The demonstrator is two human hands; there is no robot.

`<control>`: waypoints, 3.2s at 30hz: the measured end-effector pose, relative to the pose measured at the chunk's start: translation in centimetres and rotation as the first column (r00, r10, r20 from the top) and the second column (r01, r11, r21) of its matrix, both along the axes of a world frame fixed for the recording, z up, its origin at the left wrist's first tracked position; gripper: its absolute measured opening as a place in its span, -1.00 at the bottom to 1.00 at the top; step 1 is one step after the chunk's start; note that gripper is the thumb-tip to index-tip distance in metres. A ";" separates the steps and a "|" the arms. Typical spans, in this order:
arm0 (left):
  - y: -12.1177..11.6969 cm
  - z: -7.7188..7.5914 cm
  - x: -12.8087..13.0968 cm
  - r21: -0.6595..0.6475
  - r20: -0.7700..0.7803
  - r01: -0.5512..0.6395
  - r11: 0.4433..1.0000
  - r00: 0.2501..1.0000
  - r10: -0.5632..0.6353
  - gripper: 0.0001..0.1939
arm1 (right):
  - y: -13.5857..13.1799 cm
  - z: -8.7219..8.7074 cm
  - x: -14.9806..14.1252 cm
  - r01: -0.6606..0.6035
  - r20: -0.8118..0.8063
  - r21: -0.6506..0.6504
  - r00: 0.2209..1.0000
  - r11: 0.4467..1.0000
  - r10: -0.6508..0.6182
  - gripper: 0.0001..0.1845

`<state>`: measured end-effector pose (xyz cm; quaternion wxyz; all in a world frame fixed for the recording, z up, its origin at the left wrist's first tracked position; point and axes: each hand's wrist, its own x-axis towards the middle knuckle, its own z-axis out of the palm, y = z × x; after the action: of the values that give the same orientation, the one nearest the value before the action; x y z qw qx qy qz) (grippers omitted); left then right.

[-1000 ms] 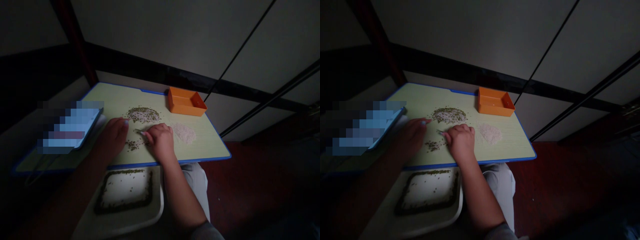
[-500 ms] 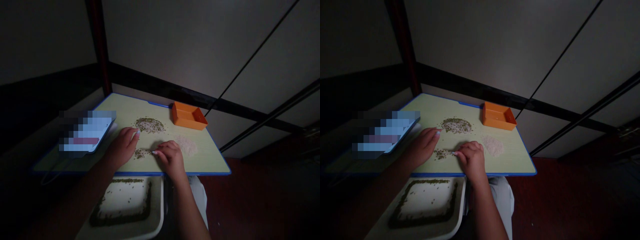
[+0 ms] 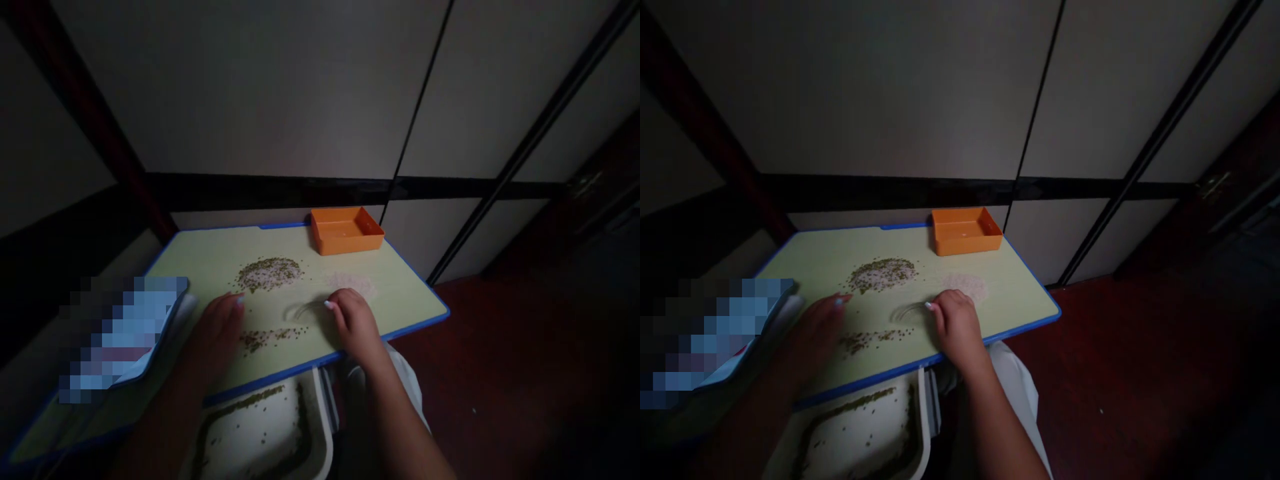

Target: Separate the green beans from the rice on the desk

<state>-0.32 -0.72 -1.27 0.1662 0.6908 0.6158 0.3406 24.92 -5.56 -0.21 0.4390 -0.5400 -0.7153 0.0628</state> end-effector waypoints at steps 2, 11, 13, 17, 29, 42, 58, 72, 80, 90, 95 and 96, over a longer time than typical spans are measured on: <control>0.1 0.1 -0.1 -0.016 -0.022 -0.001 1.000 1.000 0.001 -0.48 | -0.1 -0.1 0.8 0.072 0.069 -0.047 0.995 0.996 -0.069 -0.76; 0.3 0.1 -0.3 -0.039 -0.085 0.001 0.999 0.996 -0.004 -0.46 | -0.5 -0.1 1.2 0.270 0.275 -0.135 0.935 0.953 -0.226 -0.77; 0.3 0.2 -0.3 -0.068 -0.098 -0.002 0.998 0.995 -0.005 -0.42 | -0.6 -0.1 1.1 0.253 0.278 -0.138 0.938 0.958 -0.208 -0.77; 0.0 0.4 -0.1 -0.049 -0.098 0.008 0.999 0.995 -0.013 -0.48 | -0.7 -0.3 1.3 0.174 0.227 -0.138 0.964 0.975 -0.140 -0.77; -0.4 0.8 0.3 -0.097 -0.098 -0.006 0.995 0.995 -0.003 -0.42 | -1.3 -0.1 0.7 0.047 0.118 -0.115 0.993 0.992 -0.033 -0.74; -0.3 0.6 0.3 -0.076 -0.103 0.007 0.997 0.995 -0.015 -0.44 | -0.9 -0.8 0.8 0.145 -0.030 -0.125 0.988 0.982 -0.149 -0.76; -0.3 0.3 0.3 -0.074 -0.092 -0.011 0.997 0.996 0.004 -0.32 | -1.2 -0.4 1.1 0.009 -0.031 -0.127 0.999 0.992 -0.013 -0.71; -0.2 0.2 0.2 -0.063 -0.092 0.006 0.998 0.996 -0.012 -0.32 | -1.2 -0.5 1.0 0.044 -0.024 -0.117 0.999 0.992 -0.047 -0.72; -0.2 0.2 0.2 -0.067 -0.107 -0.013 0.998 0.994 0.006 -0.31 | -1.2 -0.6 0.7 0.089 0.004 -0.137 0.996 0.987 -0.089 -0.74; -0.3 0.1 -0.1 -0.049 -0.100 0.010 0.999 0.995 -0.015 -0.41 | -1.2 -0.5 1.1 0.007 -0.068 -0.145 0.998 0.989 -0.016 -0.71; -0.5 0.6 0.3 -0.072 -0.098 0.002 0.997 0.995 -0.009 -0.42 | -1.3 -0.3 1.0 -0.007 -0.032 -0.160 0.999 0.987 0.002 -0.71; -0.5 0.6 0.4 -0.075 -0.096 -0.002 0.997 0.995 -0.005 -0.42 | -1.3 -0.2 1.0 -0.011 -0.029 -0.161 1.000 0.987 0.007 -0.71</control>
<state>0.07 -1.26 -0.68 0.1623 0.7002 0.6349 0.2835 25.92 -6.88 -0.44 0.4037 -0.5695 -0.7041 0.1301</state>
